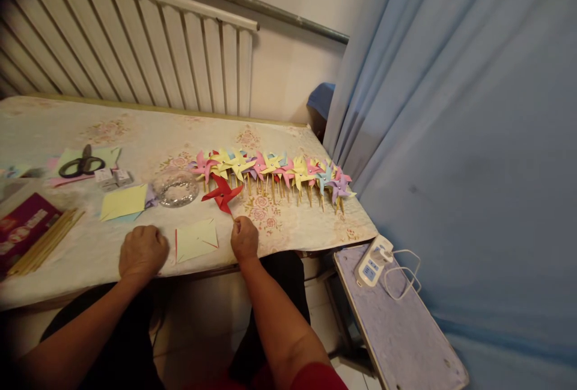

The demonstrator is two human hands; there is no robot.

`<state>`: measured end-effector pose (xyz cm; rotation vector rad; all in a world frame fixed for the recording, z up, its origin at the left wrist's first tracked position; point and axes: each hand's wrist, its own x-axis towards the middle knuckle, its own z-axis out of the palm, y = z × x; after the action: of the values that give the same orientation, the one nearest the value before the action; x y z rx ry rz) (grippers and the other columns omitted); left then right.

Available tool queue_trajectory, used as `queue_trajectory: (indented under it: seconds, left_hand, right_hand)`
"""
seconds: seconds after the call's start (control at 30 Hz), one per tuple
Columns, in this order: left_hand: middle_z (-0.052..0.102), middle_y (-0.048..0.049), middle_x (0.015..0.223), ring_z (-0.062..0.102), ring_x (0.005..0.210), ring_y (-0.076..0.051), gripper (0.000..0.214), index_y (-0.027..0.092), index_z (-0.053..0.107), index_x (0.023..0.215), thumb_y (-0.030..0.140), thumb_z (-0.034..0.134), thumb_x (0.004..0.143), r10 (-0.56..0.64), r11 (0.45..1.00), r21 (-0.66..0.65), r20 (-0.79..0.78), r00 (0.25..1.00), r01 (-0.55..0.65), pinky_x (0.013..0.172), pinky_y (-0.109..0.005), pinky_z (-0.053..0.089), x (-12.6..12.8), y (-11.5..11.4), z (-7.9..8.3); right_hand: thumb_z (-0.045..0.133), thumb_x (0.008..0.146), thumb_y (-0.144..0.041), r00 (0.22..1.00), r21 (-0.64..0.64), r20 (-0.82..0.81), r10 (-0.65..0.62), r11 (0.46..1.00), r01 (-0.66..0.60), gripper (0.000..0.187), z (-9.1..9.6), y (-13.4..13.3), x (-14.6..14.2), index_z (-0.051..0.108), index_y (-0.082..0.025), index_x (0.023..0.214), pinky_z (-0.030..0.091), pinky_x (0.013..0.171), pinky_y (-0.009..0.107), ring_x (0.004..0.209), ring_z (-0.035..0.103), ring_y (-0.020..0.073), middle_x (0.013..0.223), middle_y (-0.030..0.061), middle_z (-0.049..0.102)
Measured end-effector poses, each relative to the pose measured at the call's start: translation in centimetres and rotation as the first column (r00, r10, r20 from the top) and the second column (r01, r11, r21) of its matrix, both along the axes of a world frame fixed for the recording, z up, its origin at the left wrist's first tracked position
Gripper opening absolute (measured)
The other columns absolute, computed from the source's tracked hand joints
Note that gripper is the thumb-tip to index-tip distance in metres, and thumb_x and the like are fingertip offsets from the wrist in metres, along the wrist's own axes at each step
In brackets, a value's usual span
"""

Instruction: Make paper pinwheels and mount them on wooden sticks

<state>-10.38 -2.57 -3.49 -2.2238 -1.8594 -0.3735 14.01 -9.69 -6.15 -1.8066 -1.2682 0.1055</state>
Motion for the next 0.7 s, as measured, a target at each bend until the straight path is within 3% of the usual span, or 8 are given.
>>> queue_trajectory:
  seconds: [0.7]
  left_hand:
    - [0.062, -0.0170, 0.098, 0.055, 0.094, -0.031, 0.030, 0.013, 0.064, 0.092, 0.026, 0.037, 0.095, 0.016, 0.999, -0.038, 0.014, 1.000, -0.016, 0.075, -0.040, 0.037, 0.09, -0.17, 0.22]
  right_hand:
    - [0.050, 0.088, -0.015, 1.000, -0.015, -0.009, -0.010, 1.000, 0.010, 0.019, 0.33, -0.27, -0.16, 0.066, -0.018, 0.098, 0.047, 0.076, 0.029, 0.080, 0.065, 0.0195, 0.089, 0.0071, 0.072]
